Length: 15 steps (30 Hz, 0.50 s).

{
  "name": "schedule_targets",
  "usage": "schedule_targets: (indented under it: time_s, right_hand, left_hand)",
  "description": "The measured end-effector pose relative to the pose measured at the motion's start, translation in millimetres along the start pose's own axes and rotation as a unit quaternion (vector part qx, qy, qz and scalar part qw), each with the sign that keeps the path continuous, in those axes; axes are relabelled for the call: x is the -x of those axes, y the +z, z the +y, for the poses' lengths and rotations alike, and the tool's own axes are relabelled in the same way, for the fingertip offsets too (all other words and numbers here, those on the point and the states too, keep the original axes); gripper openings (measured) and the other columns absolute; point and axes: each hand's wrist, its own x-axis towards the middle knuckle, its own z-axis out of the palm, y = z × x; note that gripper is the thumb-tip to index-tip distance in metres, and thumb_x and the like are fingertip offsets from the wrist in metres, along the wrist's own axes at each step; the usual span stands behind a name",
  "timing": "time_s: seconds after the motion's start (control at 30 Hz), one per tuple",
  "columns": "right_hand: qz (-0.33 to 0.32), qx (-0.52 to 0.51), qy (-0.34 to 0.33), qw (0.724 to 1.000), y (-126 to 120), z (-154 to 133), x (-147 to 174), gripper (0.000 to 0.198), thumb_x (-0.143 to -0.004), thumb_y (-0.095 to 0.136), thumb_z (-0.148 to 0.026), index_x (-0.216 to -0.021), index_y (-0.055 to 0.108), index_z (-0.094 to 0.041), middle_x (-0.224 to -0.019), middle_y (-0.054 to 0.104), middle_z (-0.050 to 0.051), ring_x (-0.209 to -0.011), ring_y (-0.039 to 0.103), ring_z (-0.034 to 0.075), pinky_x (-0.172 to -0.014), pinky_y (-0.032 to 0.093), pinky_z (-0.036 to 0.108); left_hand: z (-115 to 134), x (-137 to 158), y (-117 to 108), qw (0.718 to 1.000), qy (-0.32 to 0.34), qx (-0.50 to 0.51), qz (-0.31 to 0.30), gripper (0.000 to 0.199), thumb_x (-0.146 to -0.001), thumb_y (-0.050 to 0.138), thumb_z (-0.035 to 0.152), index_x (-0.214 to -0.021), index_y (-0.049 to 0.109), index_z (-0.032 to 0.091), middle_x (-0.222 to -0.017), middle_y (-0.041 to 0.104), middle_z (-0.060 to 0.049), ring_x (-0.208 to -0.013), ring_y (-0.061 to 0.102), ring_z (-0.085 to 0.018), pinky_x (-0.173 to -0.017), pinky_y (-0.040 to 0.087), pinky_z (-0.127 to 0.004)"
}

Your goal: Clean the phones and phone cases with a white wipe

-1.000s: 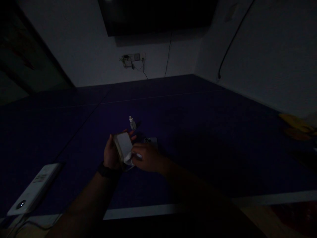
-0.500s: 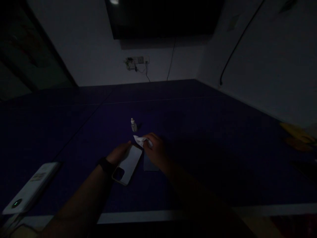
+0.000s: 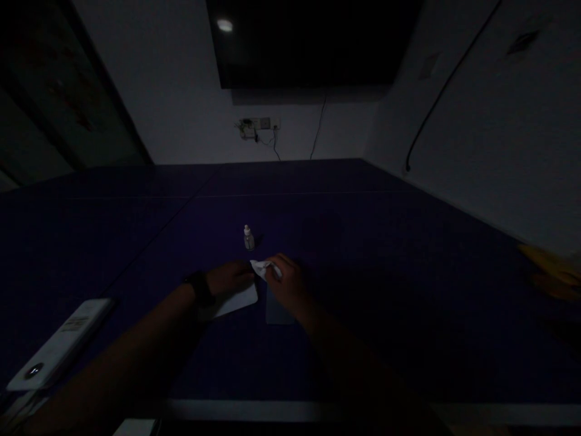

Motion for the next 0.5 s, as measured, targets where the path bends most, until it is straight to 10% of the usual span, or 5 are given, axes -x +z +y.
schedule_targets:
  time_s: [0.23,0.4,0.5]
  right_hand:
    - [-0.007,0.031,0.005,0.999,2.7,6.5,1.6,0.021,-0.092,0.046,-0.018,-0.090,0.066,-0.020,-0.091,0.068,0.006,-0.087,0.065,0.019,-0.076,0.052,0.027]
    - [-0.040,0.103,-0.080,0.991,-1.3,16.9,0.6,0.024,-0.090,0.046,-0.013,-0.097,0.068,-0.020,-0.094,0.069,0.007,-0.087,0.065,0.021,-0.078,0.052,0.031]
    - [-0.045,0.130,-0.172,0.975,-9.4,18.4,-2.9,0.023,-0.091,0.049,-0.014,-0.104,0.068,-0.022,-0.096,0.070,0.007,-0.089,0.065,0.022,-0.083,0.051,0.035]
  left_hand:
    - [0.0,36.6,5.2,0.965,0.144,-0.217,-0.041,0.079,-0.060,0.077,0.076,-0.118,0.067,0.024,-0.114,0.067,-0.014,-0.110,0.057,-0.037,-0.102,0.037,-0.048]
    - [-3.8,59.6,3.6,0.821,0.175,-0.539,-0.072,0.094,-0.080,0.052,0.081,-0.146,0.043,0.014,-0.133,0.058,-0.021,-0.118,0.052,-0.038,-0.099,0.037,-0.050]
    - [0.7,64.4,3.6,0.781,0.143,-0.598,-0.109,0.085,-0.089,0.048,0.072,-0.150,0.035,0.014,-0.136,0.057,-0.018,-0.118,0.053,-0.034,-0.099,0.039,-0.046]
